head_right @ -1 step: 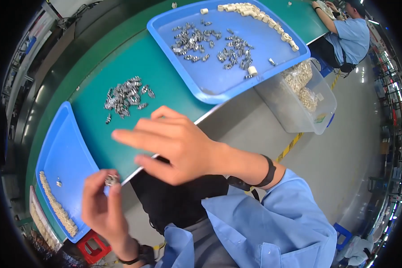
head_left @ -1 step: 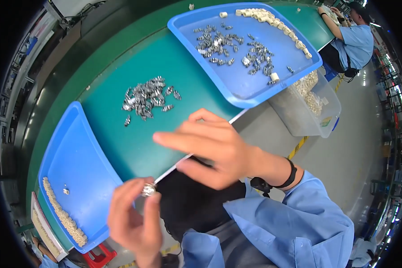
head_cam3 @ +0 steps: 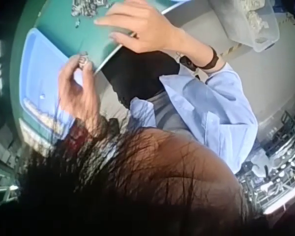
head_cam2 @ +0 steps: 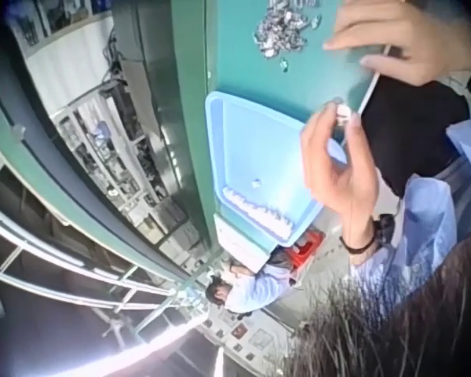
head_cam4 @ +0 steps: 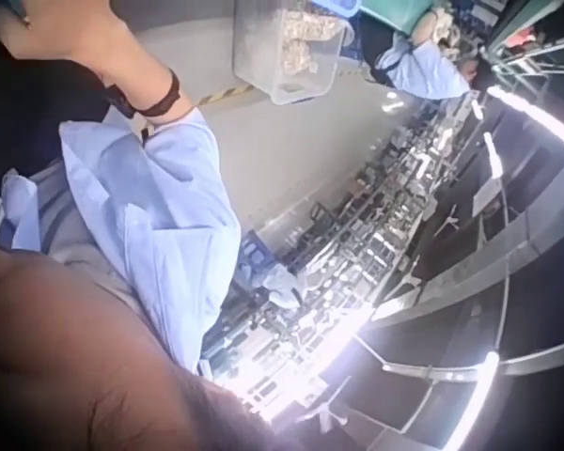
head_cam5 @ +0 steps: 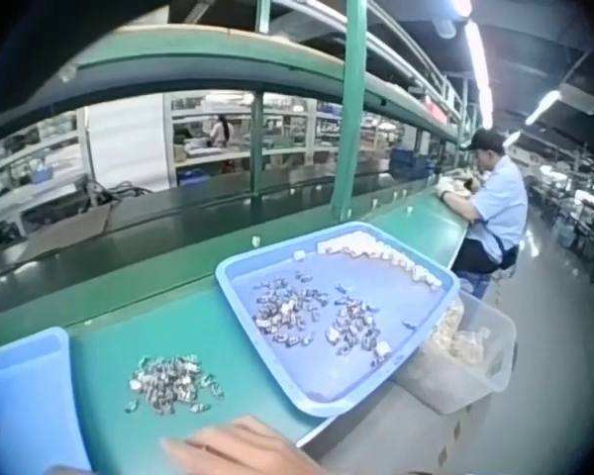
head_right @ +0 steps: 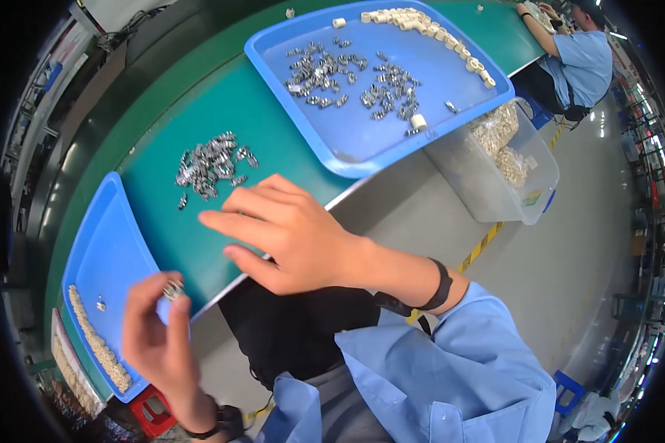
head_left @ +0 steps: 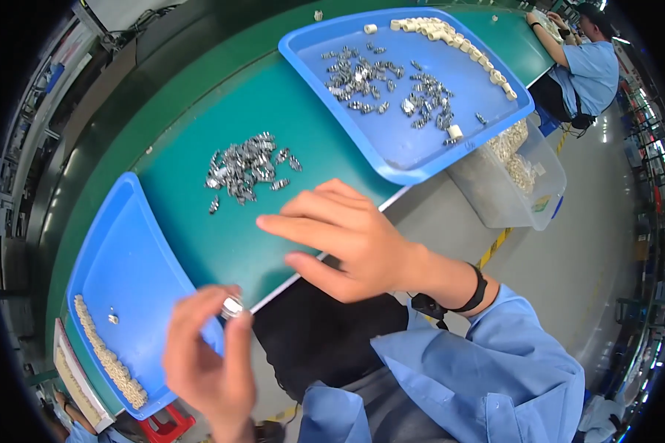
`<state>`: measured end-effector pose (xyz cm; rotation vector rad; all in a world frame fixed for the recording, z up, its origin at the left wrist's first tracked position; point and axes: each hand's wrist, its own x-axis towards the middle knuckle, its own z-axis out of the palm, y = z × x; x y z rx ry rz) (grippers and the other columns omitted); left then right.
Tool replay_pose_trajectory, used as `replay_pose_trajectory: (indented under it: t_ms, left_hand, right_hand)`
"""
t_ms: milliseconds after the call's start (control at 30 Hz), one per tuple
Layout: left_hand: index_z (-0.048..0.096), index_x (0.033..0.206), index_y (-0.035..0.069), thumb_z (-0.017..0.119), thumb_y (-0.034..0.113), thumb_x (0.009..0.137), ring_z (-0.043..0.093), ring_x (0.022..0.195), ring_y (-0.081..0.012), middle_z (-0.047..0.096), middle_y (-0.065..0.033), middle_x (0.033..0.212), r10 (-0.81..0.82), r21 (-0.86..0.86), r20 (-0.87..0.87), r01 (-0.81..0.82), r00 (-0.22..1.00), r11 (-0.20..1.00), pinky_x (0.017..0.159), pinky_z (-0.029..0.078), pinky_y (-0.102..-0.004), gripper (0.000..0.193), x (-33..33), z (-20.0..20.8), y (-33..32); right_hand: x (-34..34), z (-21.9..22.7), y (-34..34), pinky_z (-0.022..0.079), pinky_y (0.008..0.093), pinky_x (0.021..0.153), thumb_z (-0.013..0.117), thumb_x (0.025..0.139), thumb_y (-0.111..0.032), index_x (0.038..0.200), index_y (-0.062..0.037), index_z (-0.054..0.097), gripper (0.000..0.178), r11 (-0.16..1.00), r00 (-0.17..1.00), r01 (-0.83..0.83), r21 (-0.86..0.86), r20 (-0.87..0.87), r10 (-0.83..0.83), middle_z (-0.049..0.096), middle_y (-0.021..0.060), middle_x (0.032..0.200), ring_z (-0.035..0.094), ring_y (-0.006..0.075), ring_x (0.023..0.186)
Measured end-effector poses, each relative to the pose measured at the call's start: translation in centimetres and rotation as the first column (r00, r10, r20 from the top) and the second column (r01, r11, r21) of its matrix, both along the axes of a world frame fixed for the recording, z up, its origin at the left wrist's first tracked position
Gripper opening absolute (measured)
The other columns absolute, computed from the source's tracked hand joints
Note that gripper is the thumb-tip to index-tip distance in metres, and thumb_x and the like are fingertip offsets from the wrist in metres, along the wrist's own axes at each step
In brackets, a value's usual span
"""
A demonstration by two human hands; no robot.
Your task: The person picks up a white plastic component and a metal connector, joins them together, and places the assembled unit onto a blue tray, repeating the process.
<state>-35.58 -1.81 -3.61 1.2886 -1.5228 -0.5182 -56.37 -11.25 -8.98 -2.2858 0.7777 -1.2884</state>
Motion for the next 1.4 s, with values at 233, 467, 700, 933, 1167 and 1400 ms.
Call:
replay_pose_trajectory:
  t_ms: [233,467,700,933,1167,1400]
  left_hand:
    - [0.064,0.102,-0.002,0.069,0.003,0.09,0.058,0.08,-0.0128,0.063,-0.0045,0.088,-0.1,0.19,0.355,0.033,0.929,0.981,0.076,0.048,-0.0265,0.014,5.0,4.2,-19.0]
    - [0.069,0.102,-0.002,0.074,0.009,0.087,0.068,0.085,-0.017,0.073,-0.0088,0.091,-0.106,0.127,0.453,0.054,0.885,0.99,0.083,0.055,-0.0318,0.019,3.4,-2.7,-40.4]
    - [0.067,0.116,-0.001,0.077,0.013,0.088,0.066,0.091,-0.0134,0.071,-0.0077,0.102,-0.193,0.24,0.404,0.1,0.894,0.966,0.087,0.054,-0.0302,0.033,-0.1,-6.7,-46.0]
    - [0.045,0.149,0.0,0.08,0.021,0.084,0.065,0.103,-0.0197,0.066,-0.0137,0.124,-0.081,0.021,0.493,0.082,0.866,0.996,0.094,0.054,-0.0345,0.077,4.8,-4.8,-42.6]
    - [0.061,0.13,-0.003,0.069,0.014,0.097,0.063,0.104,-0.0162,0.068,-0.0087,0.112,-0.184,0.249,0.445,0.076,0.876,0.966,0.095,0.052,-0.0314,0.037,13.9,10.6,-21.9]
    - [0.071,0.105,0.001,0.067,0.016,0.098,0.065,0.094,-0.0156,0.07,-0.0087,0.098,0.191,0.287,0.788,-0.625,0.585,0.726,0.083,0.051,-0.0311,0.016,30.9,8.5,1.7]
  right_hand:
    - [2.6,-1.8,-4.3,0.043,0.0417,0.094,0.074,0.083,-0.016,0.115,-0.0047,0.07,0.034,0.971,0.938,0.204,-0.121,-0.261,-0.23,0.061,0.0117,0.116,0.057,0.0289,0.106]
    - [2.3,-2.7,-5.0,0.044,0.0406,0.091,0.071,0.079,-0.011,0.111,-0.0021,0.069,0.033,0.984,0.924,0.168,-0.057,-0.339,-0.177,0.06,0.011,0.112,0.057,0.0275,0.104]
    - [2.0,-2.5,-4.8,0.045,0.0394,0.087,0.069,0.075,-0.007,0.105,0.0014,0.069,0.031,0.983,0.947,0.181,0.017,-0.274,-0.169,0.059,0.0092,0.11,0.057,0.0259,0.097]
    - [2.1,-2.5,-5.2,0.042,0.0418,0.083,0.069,0.074,-0.002,0.103,-0.0016,0.069,0.029,0.992,0.959,0.124,0.036,-0.262,-0.11,0.061,0.0086,0.104,0.057,0.0272,0.091]
    - [2.1,-2.4,-5.8,0.04,0.0416,0.086,0.073,0.08,-0.001,0.111,-0.0054,0.07,0.031,0.98,0.958,0.196,-0.019,-0.211,-0.196,0.062,0.0088,0.102,0.058,0.0277,0.093]
    - [2.9,-2.0,-4.2,0.034,0.0394,0.093,0.076,0.08,-0.007,0.113,-0.0062,0.07,0.033,0.952,0.893,0.287,-0.103,-0.33,-0.305,0.062,0.0056,0.098,0.058,0.0231,0.095]
